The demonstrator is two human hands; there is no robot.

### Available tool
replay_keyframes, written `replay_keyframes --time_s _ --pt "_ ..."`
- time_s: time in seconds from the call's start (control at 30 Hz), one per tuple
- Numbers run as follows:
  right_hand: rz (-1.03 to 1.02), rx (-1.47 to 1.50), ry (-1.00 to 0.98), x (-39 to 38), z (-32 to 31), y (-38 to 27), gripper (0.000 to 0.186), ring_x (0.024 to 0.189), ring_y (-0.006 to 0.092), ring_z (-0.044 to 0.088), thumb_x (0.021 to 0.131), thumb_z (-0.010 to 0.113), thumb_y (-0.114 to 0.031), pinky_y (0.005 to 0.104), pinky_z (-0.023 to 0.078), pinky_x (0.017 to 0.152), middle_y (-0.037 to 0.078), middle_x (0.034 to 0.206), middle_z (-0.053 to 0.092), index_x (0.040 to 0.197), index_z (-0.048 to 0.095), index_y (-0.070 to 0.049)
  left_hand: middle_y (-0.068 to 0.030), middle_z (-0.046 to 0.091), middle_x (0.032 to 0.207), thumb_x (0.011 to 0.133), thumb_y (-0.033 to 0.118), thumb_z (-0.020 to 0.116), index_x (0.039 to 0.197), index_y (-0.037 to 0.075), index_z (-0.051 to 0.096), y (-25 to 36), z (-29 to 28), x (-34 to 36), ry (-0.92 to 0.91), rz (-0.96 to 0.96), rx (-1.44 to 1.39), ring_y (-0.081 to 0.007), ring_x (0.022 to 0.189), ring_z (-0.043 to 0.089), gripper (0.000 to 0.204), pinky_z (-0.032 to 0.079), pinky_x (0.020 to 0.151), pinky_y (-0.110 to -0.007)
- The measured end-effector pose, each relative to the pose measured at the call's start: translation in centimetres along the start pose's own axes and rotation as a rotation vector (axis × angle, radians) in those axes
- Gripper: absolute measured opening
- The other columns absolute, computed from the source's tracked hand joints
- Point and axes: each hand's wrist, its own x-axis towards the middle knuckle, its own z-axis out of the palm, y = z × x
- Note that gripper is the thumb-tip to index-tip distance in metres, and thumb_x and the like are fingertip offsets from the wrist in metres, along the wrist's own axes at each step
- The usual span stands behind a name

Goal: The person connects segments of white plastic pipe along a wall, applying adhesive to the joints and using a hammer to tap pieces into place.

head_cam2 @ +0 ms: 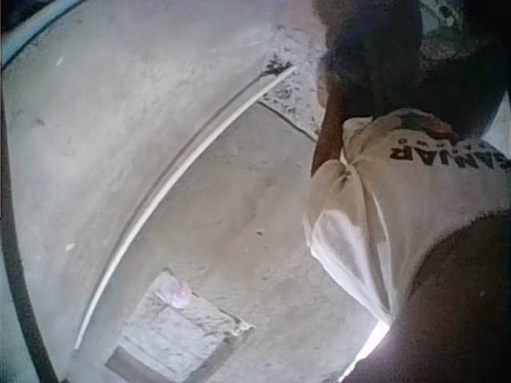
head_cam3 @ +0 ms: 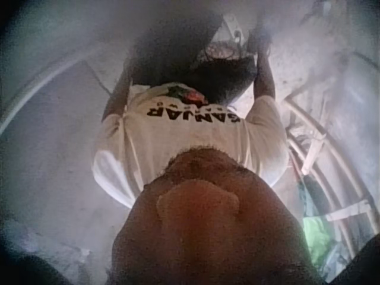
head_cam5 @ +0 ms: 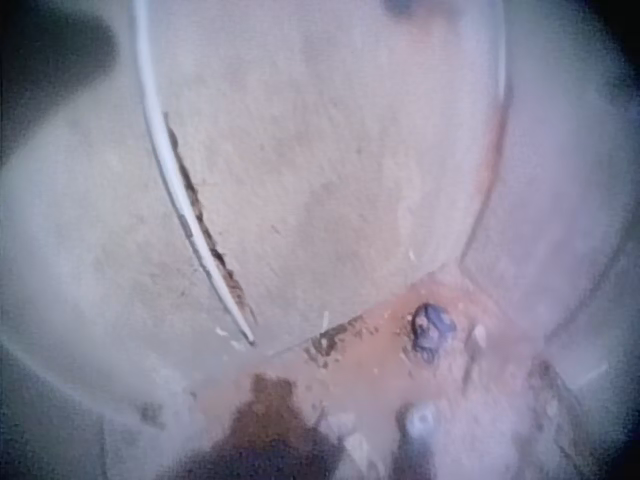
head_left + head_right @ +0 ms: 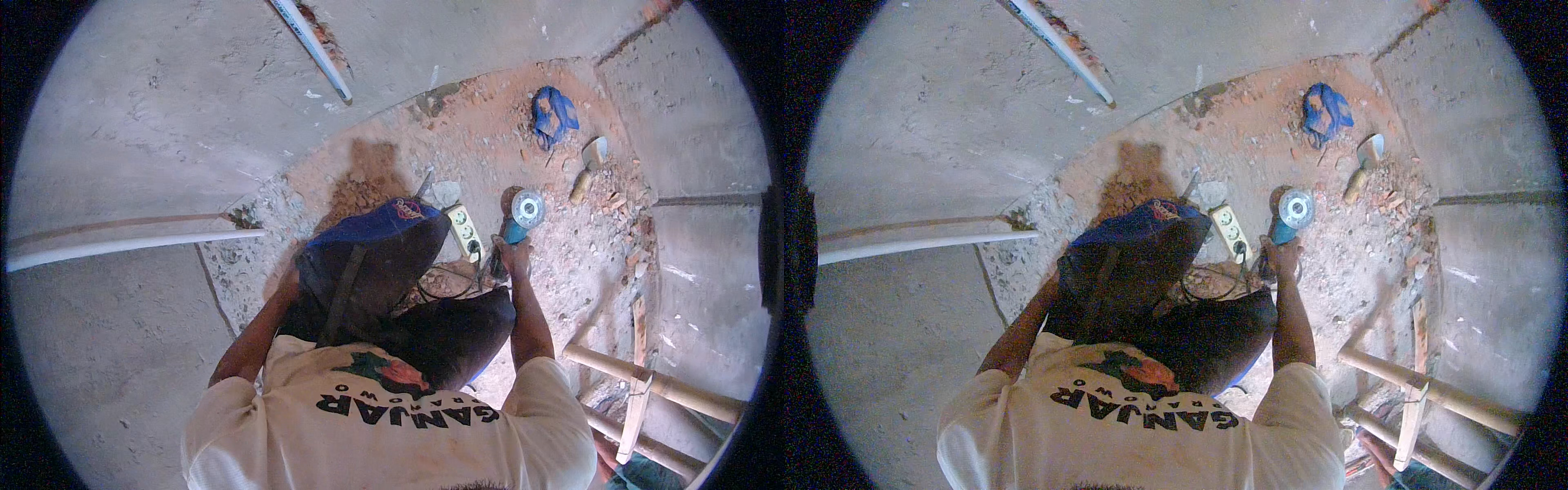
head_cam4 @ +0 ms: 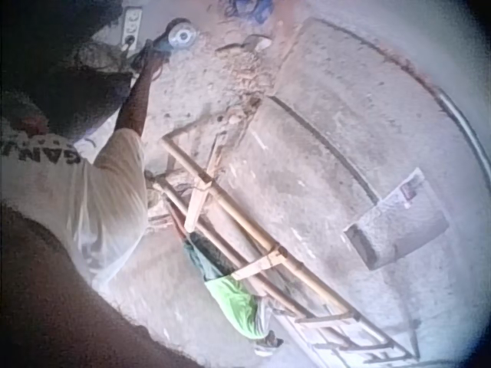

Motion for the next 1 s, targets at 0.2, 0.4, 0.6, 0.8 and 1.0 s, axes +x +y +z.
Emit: replay_keyframes --time_s 0.2,0.4,0.6,0.8,1.0 --pt "0.003 0.025 0.003 -0.5 -0.3 -0.5 0.106 0.115 0.0491 0.052 0.063 0.082 -0.055 0.0513 0.045 0.094 0.037 0.124 0.046 0.134 0.032 0.005 -0.0086 0.055 0.132 0.100 0.023 0.048 0.135 0.000 0.048 1.5 0.7 1.4 -0.026 0.028 0.022 -0.0169 0.116 0.052 0.042 0.041 0.102 -0.033" --pt "0.032 -0.063 -0.012 0.1 -0.2 0.0 0.107 0.119 0.0500 0.049 0.065 0.078 -0.060 0.0533 0.043 0.097 0.035 0.130 0.041 0.137 0.031 0.003 -0.0085 0.055 0.133 0.100 0.023 0.049 0.135 0.000 0.048 1.4 0.5 1.6 -0.019 0.019 0.021 -0.0168 0.116 0.052 0.042 0.041 0.102 -0.033" --pt "0.079 -0.035 -0.036 -0.3 -0.4 -0.6 0.109 0.124 0.0490 0.046 0.065 0.078 -0.060 0.0536 0.041 0.099 0.033 0.137 0.038 0.140 0.029 0.002 -0.0085 0.054 0.133 0.100 0.023 0.049 0.136 -0.001 0.048 1.9 0.2 1.6 -0.005 0.037 0.013 -0.0167 0.116 0.051 0.043 0.041 0.102 -0.033" --pt "0.017 0.044 -0.049 -0.2 -0.2 -0.5 0.108 0.119 0.0509 0.048 0.064 0.082 -0.056 0.0510 0.044 0.097 0.039 0.131 0.039 0.135 0.029 0.006 -0.0085 0.054 0.134 0.099 0.023 0.050 0.136 -0.001 0.048 2.2 -0.1 1.6 0.009 0.049 0.017 -0.0166 0.117 0.051 0.043 0.040 0.103 -0.033" --pt "0.017 -0.031 0.001 0.2 0.4 0.7 0.107 0.113 0.0497 0.052 0.062 0.083 -0.057 0.0515 0.046 0.094 0.036 0.125 0.043 0.131 0.032 0.006 -0.0085 0.054 0.134 0.099 0.023 0.051 0.136 -0.001 0.047 2.6 0.0 1.6 -0.008 0.050 0.029 -0.0165 0.117 0.051 0.044 0.040 0.103 -0.033"
